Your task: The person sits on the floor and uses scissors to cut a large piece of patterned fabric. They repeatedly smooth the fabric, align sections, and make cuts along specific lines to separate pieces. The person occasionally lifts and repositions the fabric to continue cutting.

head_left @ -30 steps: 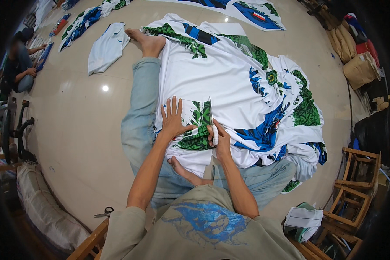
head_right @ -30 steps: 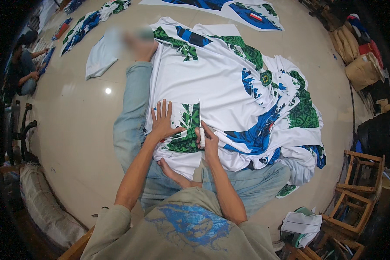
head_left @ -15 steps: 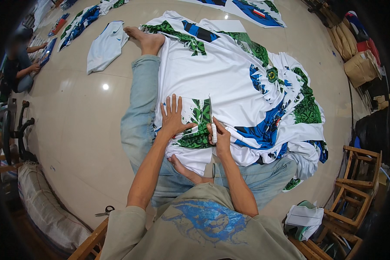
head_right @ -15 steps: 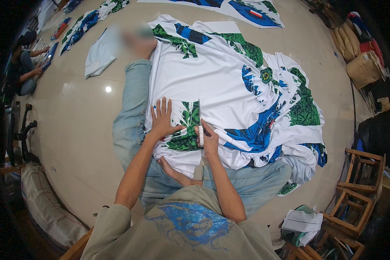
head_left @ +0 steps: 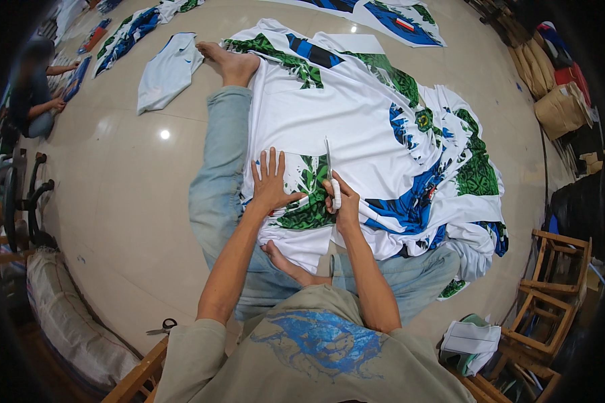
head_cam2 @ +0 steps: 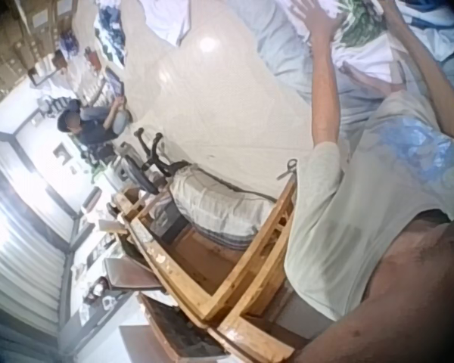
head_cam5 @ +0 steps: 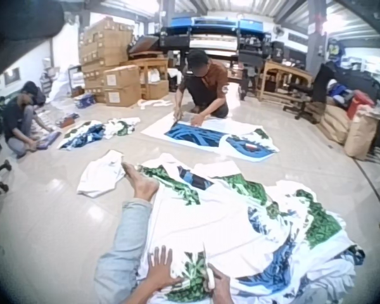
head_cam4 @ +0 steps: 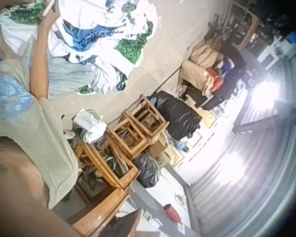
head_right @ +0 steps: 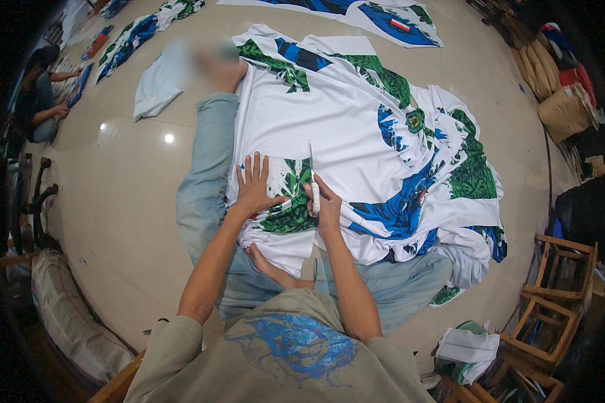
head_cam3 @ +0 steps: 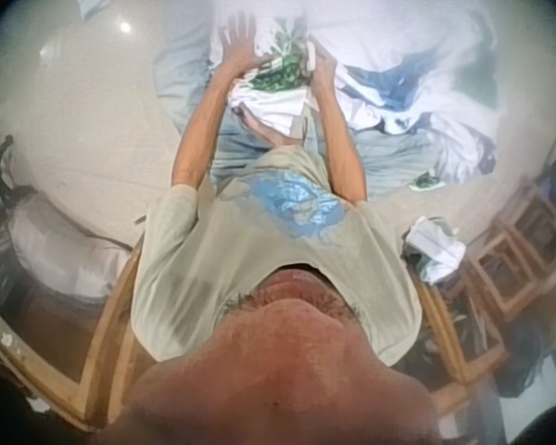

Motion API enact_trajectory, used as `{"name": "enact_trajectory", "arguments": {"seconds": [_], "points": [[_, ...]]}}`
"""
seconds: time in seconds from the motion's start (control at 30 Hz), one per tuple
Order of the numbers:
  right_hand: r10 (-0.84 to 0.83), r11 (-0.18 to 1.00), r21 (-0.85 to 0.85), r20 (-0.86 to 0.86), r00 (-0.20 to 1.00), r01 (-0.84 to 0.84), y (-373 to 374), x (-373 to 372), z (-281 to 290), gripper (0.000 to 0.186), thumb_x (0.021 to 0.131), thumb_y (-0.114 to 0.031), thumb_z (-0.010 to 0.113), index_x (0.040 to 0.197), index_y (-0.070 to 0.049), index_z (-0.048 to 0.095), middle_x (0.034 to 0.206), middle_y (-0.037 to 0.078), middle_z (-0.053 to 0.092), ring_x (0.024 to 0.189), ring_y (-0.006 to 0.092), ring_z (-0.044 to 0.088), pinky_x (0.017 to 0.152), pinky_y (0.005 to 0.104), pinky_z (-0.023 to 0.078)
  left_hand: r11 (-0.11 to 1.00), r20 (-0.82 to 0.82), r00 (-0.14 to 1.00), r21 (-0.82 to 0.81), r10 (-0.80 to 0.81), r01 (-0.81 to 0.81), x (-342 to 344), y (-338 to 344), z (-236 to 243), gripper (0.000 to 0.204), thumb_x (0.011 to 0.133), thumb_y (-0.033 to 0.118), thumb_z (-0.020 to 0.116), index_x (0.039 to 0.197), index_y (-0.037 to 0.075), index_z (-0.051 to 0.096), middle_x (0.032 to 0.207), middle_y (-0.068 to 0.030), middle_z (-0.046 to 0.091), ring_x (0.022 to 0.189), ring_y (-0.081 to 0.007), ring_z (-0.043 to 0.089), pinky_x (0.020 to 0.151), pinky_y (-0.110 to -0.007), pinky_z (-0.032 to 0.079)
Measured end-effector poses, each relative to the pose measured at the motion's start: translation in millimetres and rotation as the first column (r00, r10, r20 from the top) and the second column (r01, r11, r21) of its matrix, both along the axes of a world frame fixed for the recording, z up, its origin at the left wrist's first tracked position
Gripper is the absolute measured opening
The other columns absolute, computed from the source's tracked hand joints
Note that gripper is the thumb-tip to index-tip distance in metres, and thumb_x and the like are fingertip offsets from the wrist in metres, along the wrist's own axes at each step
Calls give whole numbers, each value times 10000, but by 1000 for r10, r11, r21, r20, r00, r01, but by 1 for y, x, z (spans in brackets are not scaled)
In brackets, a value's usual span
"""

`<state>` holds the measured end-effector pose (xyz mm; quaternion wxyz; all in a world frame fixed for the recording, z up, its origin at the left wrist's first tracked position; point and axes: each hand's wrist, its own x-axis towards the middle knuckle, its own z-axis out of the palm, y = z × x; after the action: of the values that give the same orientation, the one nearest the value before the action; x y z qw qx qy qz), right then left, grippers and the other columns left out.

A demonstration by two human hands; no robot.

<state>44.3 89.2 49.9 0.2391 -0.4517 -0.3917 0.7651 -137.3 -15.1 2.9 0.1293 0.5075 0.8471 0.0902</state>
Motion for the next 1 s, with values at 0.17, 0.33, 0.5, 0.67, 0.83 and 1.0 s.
{"name": "enact_trajectory", "arguments": {"seconds": [0.17, 0.33, 0.5, 0.67, 0.83, 1.0], "points": [[28, 999, 30, 49, 998, -30, 3, -1, -4, 559, 823, -178, 785, 1327, -48, 580, 680, -8, 607, 476, 58, 504, 411, 201, 366, 1000, 13, 1000, 8, 2, -2, 2, 2, 3, 1366, 613, 789, 681, 1541, -5, 70, 1604, -240, 2, 1476, -423, -75, 1145, -610, -67], [1, 1000, -8, 12, 1000, -1, 9, -5, 3, 552, 825, -163, 778, 1322, -29, 578, 697, -8, 615, 478, 57, 506, 410, 202, 369, 1000, 9, 1000, -12, 8, -8, 2, 2, 6, 1357, 620, 771, 694, 1542, 0, 64, 1606, -237, 4, 1477, -424, -74, 1146, -609, -63], [-44, 999, -29, -65, 997, 42, 25, -24, -9, 509, 850, -128, 733, 1323, -25, 576, 728, 2, 632, 488, 62, 523, 406, 202, 370, 1000, 12, 1000, -16, 5, -4, 2, 2, 6, 1356, 623, 774, 689, 1543, 1, 61, 1606, -238, 1, 1477, -424, -76, 1146, -609, -62], [-17, 998, 65, 10, 1000, 17, 22, -31, -16, 451, 877, -96, 656, 1318, -33, 585, 774, 31, 669, 480, 72, 530, 400, 203, 368, 1000, 6, 1000, -4, 8, -8, 1, 2, 4, 1362, 616, 775, 691, 1544, 1, 61, 1606, -238, 1, 1477, -425, -74, 1146, -609, -63], [-61, 998, 17, -9, 998, 62, 29, -39, -10, 455, 873, -88, 654, 1318, -26, 582, 803, 51, 689, 463, 77, 517, 392, 205, 352, 1000, 16, 1000, 13, 9, -9, 2, 0, 3, 1363, 611, 775, 692, 1543, 0, 67, 1606, -238, 6, 1477, -424, -74, 1145, -611, -61], [-66, 997, 28, -56, 996, 67, 45, -55, -10, 488, 852, -107, 707, 1311, -3, 577, 789, 44, 679, 466, 72, 502, 394, 207, 342, 1000, 20, 1000, 20, 9, -9, 2, 2, 4, 1361, 607, 776, 693, 1541, -4, 83, 1606, -236, 13, 1478, -423, -75, 1147, -610, -57]]}}
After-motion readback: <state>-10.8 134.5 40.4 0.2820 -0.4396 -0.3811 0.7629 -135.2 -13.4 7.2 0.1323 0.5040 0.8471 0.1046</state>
